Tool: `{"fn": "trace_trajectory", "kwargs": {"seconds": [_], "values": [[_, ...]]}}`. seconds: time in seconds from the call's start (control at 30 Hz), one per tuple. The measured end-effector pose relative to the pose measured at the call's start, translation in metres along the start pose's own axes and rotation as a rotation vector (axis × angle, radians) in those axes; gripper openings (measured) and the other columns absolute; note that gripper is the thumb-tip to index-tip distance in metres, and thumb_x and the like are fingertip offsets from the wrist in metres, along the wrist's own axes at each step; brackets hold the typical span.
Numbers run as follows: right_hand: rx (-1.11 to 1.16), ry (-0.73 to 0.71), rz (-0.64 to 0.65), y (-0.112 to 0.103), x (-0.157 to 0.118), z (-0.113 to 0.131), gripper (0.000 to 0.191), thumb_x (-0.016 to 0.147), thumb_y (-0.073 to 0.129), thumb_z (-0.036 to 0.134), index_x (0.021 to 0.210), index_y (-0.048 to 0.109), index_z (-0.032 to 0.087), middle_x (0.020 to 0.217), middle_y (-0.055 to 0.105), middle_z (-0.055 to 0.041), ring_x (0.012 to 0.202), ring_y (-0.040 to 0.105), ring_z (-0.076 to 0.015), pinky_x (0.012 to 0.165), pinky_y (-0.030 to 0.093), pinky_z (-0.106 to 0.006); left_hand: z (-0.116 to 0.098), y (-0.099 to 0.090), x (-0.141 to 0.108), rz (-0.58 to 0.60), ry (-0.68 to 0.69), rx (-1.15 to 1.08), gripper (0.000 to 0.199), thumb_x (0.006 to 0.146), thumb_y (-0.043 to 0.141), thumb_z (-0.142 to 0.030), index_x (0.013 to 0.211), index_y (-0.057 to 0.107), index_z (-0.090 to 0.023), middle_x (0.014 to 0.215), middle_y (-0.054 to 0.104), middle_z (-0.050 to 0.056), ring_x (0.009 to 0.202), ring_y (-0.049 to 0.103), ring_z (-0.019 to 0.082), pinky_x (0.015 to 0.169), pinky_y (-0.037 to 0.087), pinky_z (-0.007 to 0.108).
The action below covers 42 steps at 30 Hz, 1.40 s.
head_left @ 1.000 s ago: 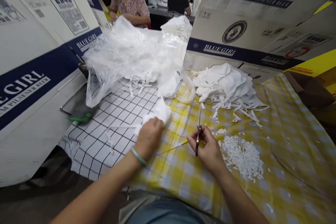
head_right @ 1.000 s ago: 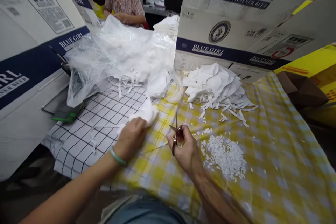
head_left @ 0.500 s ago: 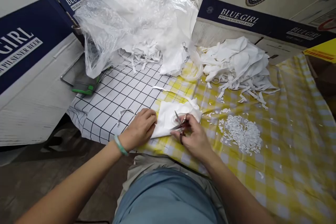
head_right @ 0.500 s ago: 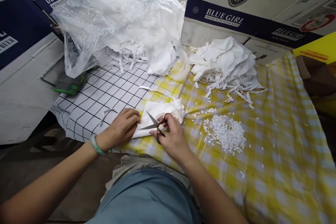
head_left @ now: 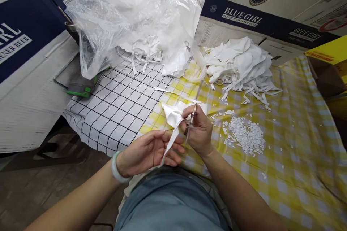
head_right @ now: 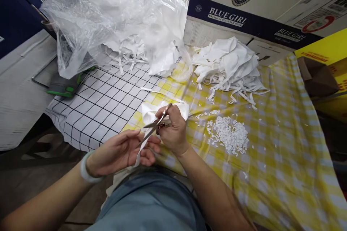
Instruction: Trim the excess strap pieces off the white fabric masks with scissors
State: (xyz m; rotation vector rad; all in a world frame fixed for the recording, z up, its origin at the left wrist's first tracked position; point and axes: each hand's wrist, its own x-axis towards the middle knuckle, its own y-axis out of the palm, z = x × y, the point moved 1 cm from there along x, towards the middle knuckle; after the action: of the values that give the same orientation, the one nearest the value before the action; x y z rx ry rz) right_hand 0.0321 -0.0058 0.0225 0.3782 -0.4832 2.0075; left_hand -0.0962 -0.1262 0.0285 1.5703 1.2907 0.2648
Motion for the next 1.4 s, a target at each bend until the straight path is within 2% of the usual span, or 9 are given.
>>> {"fn": "trace_trajectory", "kwargs": {"seconds": [0.2, 0.33, 0.57, 0.63, 0.8, 0.9, 1.07, 1.27, 1.4], "values": [[0.044, -0.007, -0.038, -0.010, -0.009, -0.006, 0.013, 0.082, 0.063, 0.012, 0.083, 0.058, 0.025, 0.085, 0.064, -0.0006, 0.085, 0.064, -0.0184, 0.082, 0.050, -0.035, 0.002, 0.010, 0.015, 0.050, 0.078, -0.092, 0.011, 0.085, 0.067, -0.017, 0.092, 0.070, -0.008, 0.074, 0.052, 0.001, 0.059, 0.048, 0.005, 0.059, 0.043, 0.017], [0.009, 0.042, -0.037, -0.018, -0.014, -0.006, 0.010, 0.084, 0.063, 0.017, 0.084, 0.056, 0.024, 0.094, 0.071, -0.0038, 0.092, 0.066, -0.0196, 0.086, 0.052, -0.036, 0.004, 0.011, 0.013, -0.009, 0.088, 0.041, 0.020, 0.084, 0.070, -0.030, 0.093, 0.070, -0.012, 0.076, 0.054, 0.002, 0.054, 0.039, 0.004, 0.049, 0.031, 0.016], [-0.059, -0.105, 0.143, -0.006, 0.011, 0.000, 0.020, 0.076, 0.058, 0.007, 0.086, 0.057, 0.024, 0.086, 0.065, -0.0015, 0.081, 0.062, -0.0168, 0.077, 0.051, -0.032, -0.003, 0.015, -0.025, -0.763, 0.969, 1.209, 0.012, 0.086, 0.066, -0.019, 0.094, 0.074, -0.020, 0.090, 0.066, 0.007, 0.083, 0.059, 0.018, 0.078, 0.046, 0.030], [-0.063, -0.140, 0.197, 0.006, 0.017, -0.002, 0.027, 0.072, 0.055, 0.002, 0.088, 0.059, 0.023, 0.085, 0.064, -0.0004, 0.079, 0.060, -0.0154, 0.075, 0.050, -0.030, 0.000, 0.011, -0.033, -0.811, 0.978, 1.294, 0.015, 0.085, 0.066, -0.019, 0.097, 0.074, -0.021, 0.094, 0.068, 0.008, 0.086, 0.060, 0.019, 0.081, 0.047, 0.031], [0.127, -0.099, 0.150, 0.033, 0.021, 0.002, 0.018, 0.076, 0.055, 0.008, 0.086, 0.057, 0.023, 0.086, 0.062, -0.0012, 0.084, 0.062, -0.0163, 0.078, 0.053, -0.031, 0.009, 0.003, -0.028, -0.254, 0.336, 0.366, 0.045, 0.091, 0.050, -0.048, 0.110, 0.069, -0.012, 0.098, 0.068, 0.014, 0.079, 0.063, 0.021, 0.076, 0.053, 0.036], [0.228, -0.026, 0.111, 0.033, 0.021, 0.010, 0.012, 0.078, 0.062, 0.015, 0.084, 0.056, 0.023, 0.087, 0.063, -0.0019, 0.086, 0.065, -0.0180, 0.081, 0.055, -0.035, 0.002, 0.009, -0.022, -0.036, 0.238, -0.077, 0.042, 0.089, 0.053, -0.042, 0.105, 0.071, -0.008, 0.089, 0.065, 0.012, 0.077, 0.063, 0.019, 0.081, 0.054, 0.037], [0.271, 0.034, 0.065, 0.013, 0.014, 0.019, 0.011, 0.081, 0.066, 0.017, 0.082, 0.057, 0.023, 0.087, 0.064, -0.0025, 0.086, 0.066, -0.0187, 0.081, 0.055, -0.035, -0.006, 0.015, -0.014, 0.036, 0.223, -0.138, 0.014, 0.087, 0.065, -0.017, 0.097, 0.072, -0.010, 0.075, 0.055, 0.002, 0.063, 0.052, 0.007, 0.061, 0.049, 0.018], [0.164, 0.034, 0.038, -0.006, 0.005, 0.023, 0.012, 0.083, 0.068, 0.023, 0.081, 0.057, 0.024, 0.089, 0.068, -0.0034, 0.088, 0.066, -0.0197, 0.083, 0.053, -0.037, -0.001, 0.023, 0.007, 0.242, 0.016, -0.201, 0.038, 0.084, 0.063, -0.036, 0.103, 0.072, -0.005, 0.090, 0.066, 0.012, 0.076, 0.066, 0.019, 0.073, 0.056, 0.033], [0.098, -0.031, 0.086, -0.019, 0.009, 0.024, 0.011, 0.084, 0.067, 0.021, 0.081, 0.057, 0.024, 0.090, 0.069, -0.0035, 0.088, 0.066, -0.0194, 0.084, 0.052, -0.036, 0.002, 0.029, 0.014, 0.048, 0.213, -0.015, 0.016, 0.088, 0.064, -0.025, 0.087, 0.073, -0.011, 0.065, 0.057, 0.000, 0.061, 0.056, 0.010, 0.078, 0.054, 0.031]]}}
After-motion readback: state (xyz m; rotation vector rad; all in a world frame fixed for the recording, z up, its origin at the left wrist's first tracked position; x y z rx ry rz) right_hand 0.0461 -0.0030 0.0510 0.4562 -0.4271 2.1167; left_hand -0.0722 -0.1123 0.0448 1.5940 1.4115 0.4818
